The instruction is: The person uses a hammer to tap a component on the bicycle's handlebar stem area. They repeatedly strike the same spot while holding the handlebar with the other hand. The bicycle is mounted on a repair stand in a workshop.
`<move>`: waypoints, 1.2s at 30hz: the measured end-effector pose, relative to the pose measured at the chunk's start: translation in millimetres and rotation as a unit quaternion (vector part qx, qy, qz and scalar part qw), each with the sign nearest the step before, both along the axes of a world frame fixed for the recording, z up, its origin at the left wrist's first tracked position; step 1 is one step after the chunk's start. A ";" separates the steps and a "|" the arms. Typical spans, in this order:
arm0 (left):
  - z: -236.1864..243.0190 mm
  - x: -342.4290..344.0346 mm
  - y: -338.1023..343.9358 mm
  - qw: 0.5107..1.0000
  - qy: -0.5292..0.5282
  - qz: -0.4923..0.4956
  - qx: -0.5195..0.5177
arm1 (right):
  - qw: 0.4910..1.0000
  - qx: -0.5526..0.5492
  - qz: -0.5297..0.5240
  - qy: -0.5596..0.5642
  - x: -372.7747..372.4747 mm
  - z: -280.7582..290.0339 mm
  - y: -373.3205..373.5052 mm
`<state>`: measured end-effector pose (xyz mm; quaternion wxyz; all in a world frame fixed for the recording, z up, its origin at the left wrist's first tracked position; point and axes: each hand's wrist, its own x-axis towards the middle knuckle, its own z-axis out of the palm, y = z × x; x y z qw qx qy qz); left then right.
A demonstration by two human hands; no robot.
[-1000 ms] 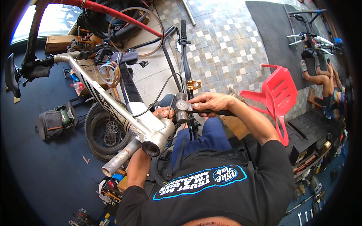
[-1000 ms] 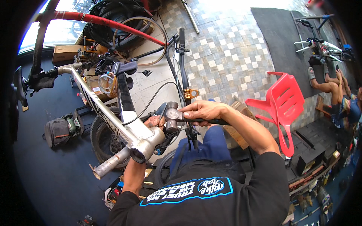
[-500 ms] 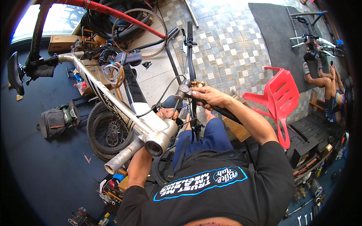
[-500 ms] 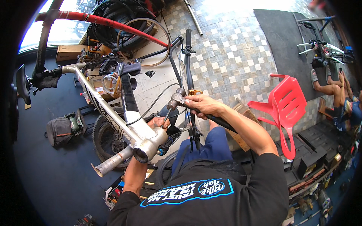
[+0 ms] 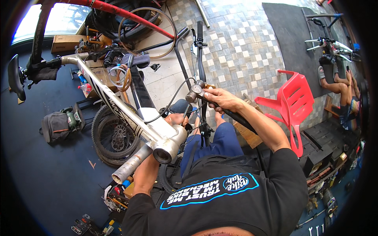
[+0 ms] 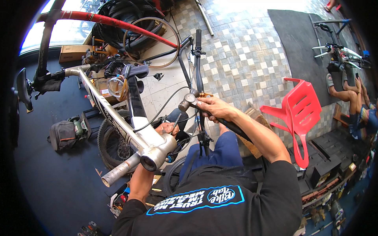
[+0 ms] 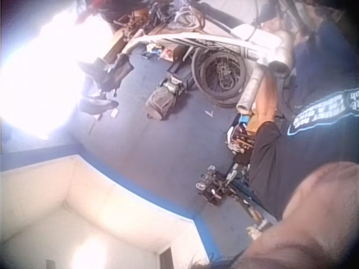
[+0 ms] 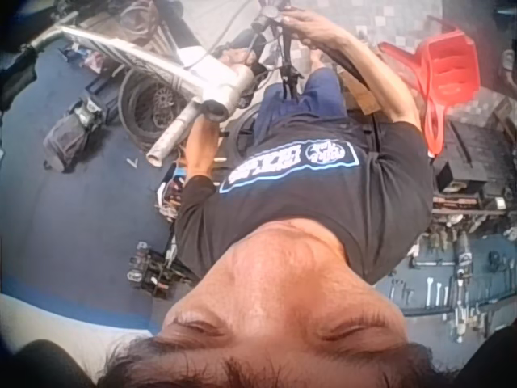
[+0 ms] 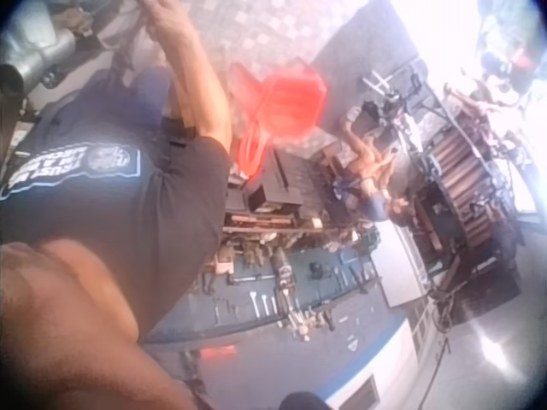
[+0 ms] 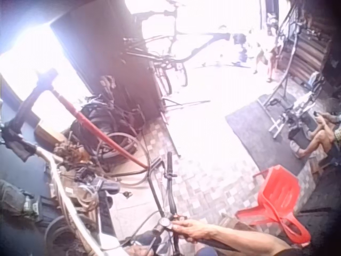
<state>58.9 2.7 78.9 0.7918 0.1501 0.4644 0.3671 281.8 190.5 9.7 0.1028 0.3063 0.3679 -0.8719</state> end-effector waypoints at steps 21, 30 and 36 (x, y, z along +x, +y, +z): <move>21.7 3.2 16.0 0.999 -0.011 -0.037 0.024 | 0.999 0.020 -0.042 -0.024 13.2 3.0 -0.5; -13.5 -7.9 0.9 0.997 -0.071 -0.006 0.013 | 0.996 0.016 -0.077 -0.033 23.7 0.5 -2.2; -0.4 -4.1 11.0 0.997 -0.073 0.002 0.017 | 0.996 0.012 -0.086 -0.022 24.9 -7.3 -5.1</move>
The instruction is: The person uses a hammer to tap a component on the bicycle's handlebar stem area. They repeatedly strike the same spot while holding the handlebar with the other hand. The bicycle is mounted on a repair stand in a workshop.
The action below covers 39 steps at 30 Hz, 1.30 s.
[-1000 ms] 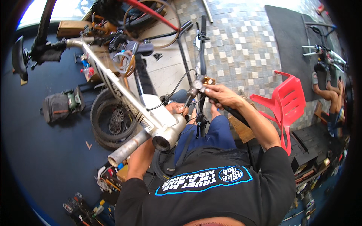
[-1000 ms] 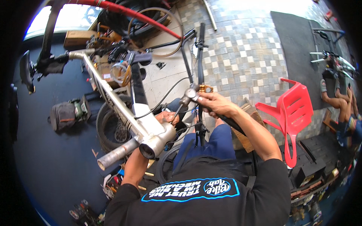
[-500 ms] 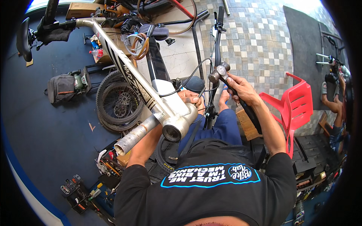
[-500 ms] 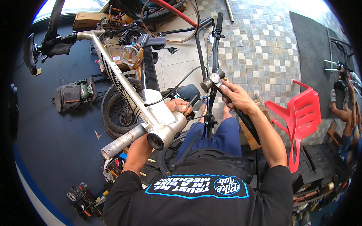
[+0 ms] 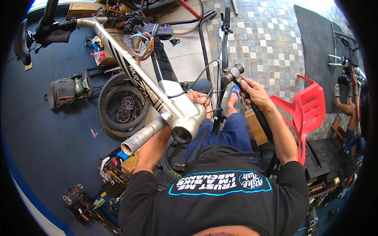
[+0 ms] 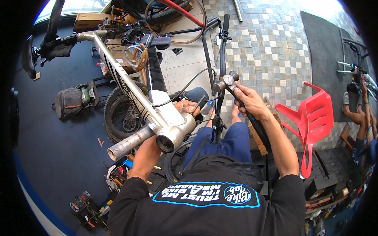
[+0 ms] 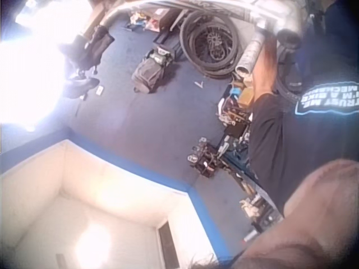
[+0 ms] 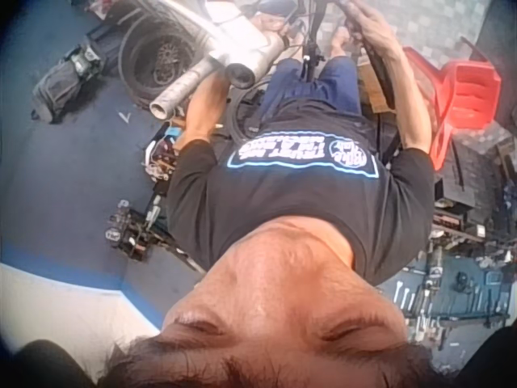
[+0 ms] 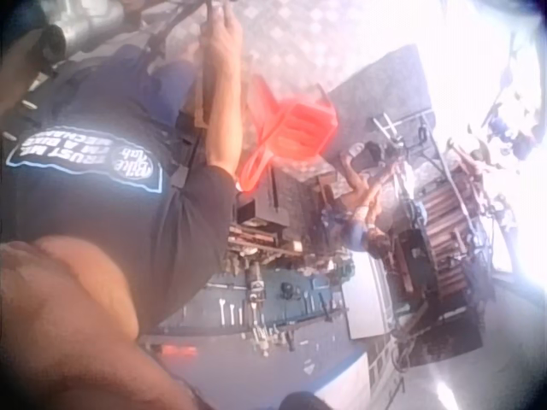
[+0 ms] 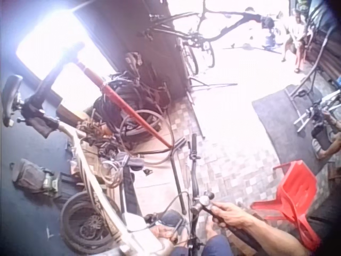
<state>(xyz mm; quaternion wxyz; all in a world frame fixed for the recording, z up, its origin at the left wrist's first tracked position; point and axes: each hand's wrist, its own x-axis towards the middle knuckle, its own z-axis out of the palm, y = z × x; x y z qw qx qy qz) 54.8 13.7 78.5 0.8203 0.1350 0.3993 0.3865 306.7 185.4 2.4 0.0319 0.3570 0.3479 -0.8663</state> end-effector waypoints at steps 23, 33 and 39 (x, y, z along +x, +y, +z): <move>-8.8 -0.3 -6.5 0.998 0.058 -0.025 -0.005 | 1.000 0.025 0.014 -0.010 7.5 5.7 -9.0; -22.4 -4.2 -20.1 0.999 0.042 -0.016 -0.023 | 1.000 0.014 0.021 -0.005 8.7 6.8 -8.0; -13.1 4.3 -12.8 0.999 0.042 0.025 -0.023 | 0.999 -0.019 0.016 0.021 -5.9 -2.9 -14.4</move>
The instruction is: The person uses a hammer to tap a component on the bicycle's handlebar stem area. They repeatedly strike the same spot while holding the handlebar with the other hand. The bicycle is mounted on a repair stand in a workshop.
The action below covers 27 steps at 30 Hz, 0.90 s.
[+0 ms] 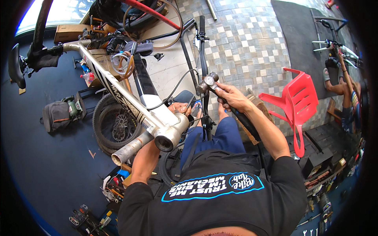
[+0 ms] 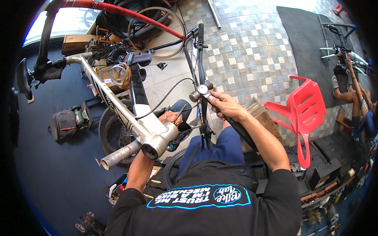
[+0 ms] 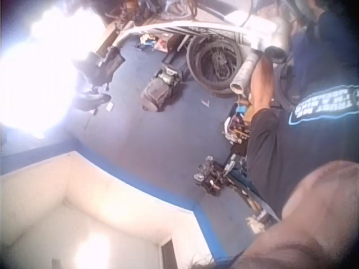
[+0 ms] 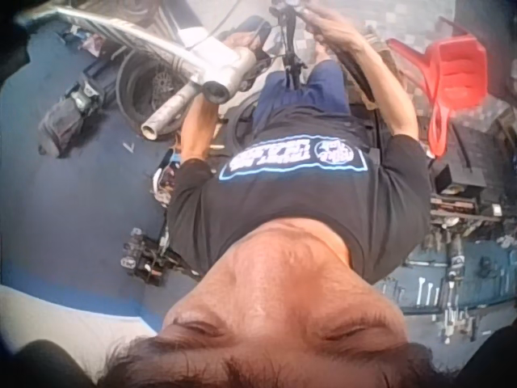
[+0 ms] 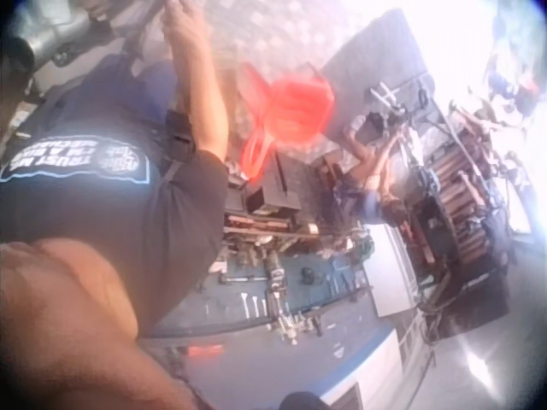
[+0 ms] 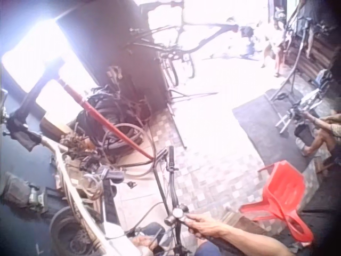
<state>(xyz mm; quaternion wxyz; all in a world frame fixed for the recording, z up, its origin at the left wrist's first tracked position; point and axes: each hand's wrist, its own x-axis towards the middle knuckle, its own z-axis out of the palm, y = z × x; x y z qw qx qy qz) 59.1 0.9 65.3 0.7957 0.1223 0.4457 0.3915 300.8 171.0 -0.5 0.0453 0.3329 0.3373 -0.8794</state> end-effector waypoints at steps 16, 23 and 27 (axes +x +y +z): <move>-1.2 -1.7 -3.6 1.000 0.006 -0.016 0.008 | 0.995 -0.021 0.090 0.047 -10.1 14.9 8.7; -4.1 -3.9 -6.3 1.000 0.015 -0.018 0.004 | 0.997 -0.036 -0.047 -0.045 3.2 -27.1 18.2; -7.4 -6.7 0.0 1.000 -0.011 -0.025 -0.012 | 0.969 -0.009 -0.221 -0.110 8.8 -43.2 28.0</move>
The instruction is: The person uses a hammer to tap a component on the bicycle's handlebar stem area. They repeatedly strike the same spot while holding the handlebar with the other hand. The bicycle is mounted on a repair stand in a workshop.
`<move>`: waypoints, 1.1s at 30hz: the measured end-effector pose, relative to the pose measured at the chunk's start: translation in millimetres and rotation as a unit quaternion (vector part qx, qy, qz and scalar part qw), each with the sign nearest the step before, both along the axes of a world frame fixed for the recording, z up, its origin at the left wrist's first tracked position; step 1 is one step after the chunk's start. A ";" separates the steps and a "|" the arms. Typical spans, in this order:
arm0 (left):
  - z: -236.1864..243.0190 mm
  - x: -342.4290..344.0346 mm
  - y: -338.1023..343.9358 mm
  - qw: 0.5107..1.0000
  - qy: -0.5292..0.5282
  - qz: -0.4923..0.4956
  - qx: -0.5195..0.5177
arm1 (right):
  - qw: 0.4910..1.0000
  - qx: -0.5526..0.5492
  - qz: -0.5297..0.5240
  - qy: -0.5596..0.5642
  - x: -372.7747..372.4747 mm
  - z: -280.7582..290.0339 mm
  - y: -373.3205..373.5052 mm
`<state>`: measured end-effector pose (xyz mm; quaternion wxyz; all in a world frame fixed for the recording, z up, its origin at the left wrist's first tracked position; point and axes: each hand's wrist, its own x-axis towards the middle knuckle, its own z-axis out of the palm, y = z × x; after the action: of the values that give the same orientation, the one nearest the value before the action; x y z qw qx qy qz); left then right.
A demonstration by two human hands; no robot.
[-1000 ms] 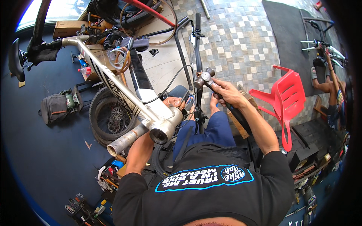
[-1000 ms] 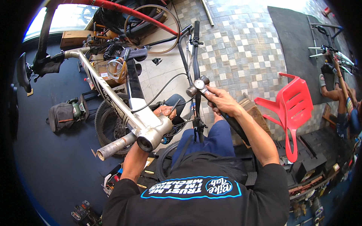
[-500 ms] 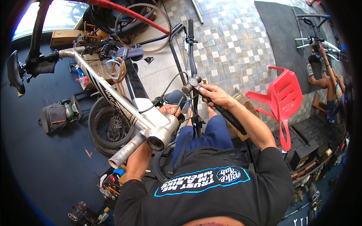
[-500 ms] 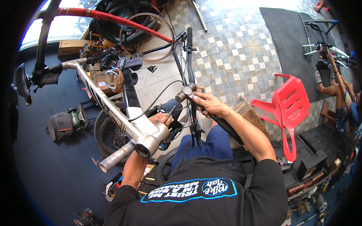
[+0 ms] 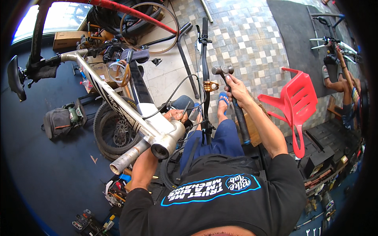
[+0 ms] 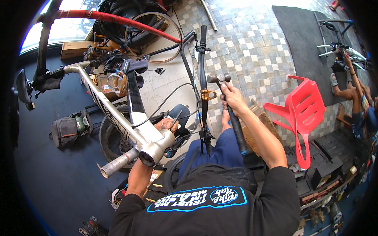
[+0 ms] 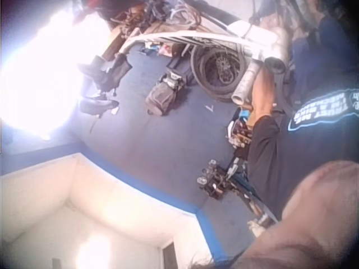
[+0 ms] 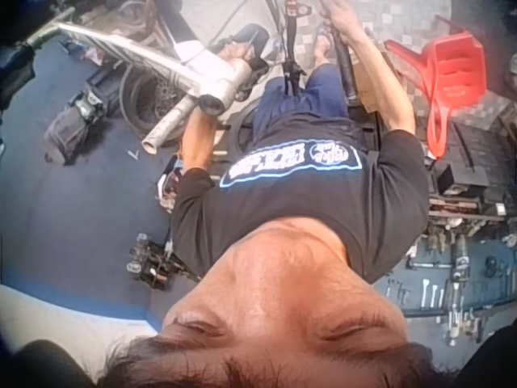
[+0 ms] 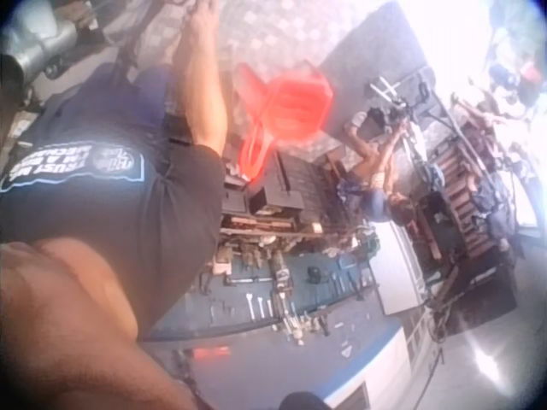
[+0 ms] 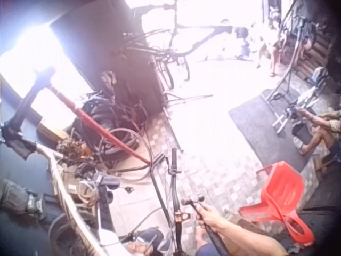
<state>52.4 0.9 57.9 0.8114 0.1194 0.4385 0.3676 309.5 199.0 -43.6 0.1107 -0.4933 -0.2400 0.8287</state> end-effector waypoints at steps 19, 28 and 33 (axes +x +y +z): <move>19.1 7.1 -1.7 0.996 0.065 -0.038 0.043 | 0.951 -0.031 0.262 0.160 -18.2 42.9 -25.3; 8.6 -1.2 -0.6 0.998 -0.044 -0.033 -0.014 | 0.951 -0.031 0.257 0.167 -13.5 43.8 -23.4; 11.6 3.5 -5.3 0.999 -0.019 -0.024 -0.010 | 0.941 -0.035 0.278 0.190 -14.2 49.6 -27.6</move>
<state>55.9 -4.5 69.5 0.8294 0.1145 0.4233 0.3461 295.4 171.4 5.9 -0.0980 -0.2435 -0.3130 0.9128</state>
